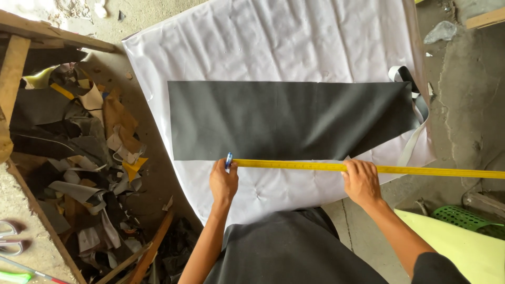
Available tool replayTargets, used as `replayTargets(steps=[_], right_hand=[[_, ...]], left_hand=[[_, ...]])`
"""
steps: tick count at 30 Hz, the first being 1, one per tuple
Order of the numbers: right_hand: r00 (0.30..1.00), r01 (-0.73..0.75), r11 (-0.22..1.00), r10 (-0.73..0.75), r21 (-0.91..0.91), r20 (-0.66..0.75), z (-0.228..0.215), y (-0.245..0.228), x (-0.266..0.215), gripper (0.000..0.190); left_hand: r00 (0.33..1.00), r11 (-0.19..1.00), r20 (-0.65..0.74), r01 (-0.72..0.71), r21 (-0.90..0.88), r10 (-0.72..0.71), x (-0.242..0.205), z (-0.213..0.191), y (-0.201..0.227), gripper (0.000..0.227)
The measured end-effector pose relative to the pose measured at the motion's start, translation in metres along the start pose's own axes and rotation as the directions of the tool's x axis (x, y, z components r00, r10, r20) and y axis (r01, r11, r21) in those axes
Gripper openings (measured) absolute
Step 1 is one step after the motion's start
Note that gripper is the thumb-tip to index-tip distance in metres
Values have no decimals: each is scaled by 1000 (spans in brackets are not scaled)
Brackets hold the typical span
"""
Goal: The person measures a piece of dark fabric laid on a white surface using a yellow ruler and a blue pen. They mark measurements on the fabric at various points along its length and width.
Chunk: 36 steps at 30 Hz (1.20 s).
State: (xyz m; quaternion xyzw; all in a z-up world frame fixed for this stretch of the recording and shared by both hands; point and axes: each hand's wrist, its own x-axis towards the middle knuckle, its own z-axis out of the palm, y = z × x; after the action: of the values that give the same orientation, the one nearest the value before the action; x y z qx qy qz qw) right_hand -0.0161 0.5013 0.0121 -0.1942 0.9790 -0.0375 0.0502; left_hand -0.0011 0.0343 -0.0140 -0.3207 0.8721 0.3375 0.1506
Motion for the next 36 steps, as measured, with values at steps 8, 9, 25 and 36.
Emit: replayTargets(steps=[8,9,25,36], right_hand=[[972,58,997,-46,45,-231,-55,20,138,28],[967,37,998,-25,42,-252,-55,22,155,29],[989,-19,999,14,-32,-144,-6,60,213,33],[974,-33,998,20,-53,-227,-14,73,218,34]], left_hand=[[997,993,-42,-66,-99,62,84,-46,90,18],[997,994,-41,-67,-81,64,98,-48,100,16],[987,973,151,13,229,-49,183,-40,171,24],[976,974,211,4,226,-53,182,-36,196,17]])
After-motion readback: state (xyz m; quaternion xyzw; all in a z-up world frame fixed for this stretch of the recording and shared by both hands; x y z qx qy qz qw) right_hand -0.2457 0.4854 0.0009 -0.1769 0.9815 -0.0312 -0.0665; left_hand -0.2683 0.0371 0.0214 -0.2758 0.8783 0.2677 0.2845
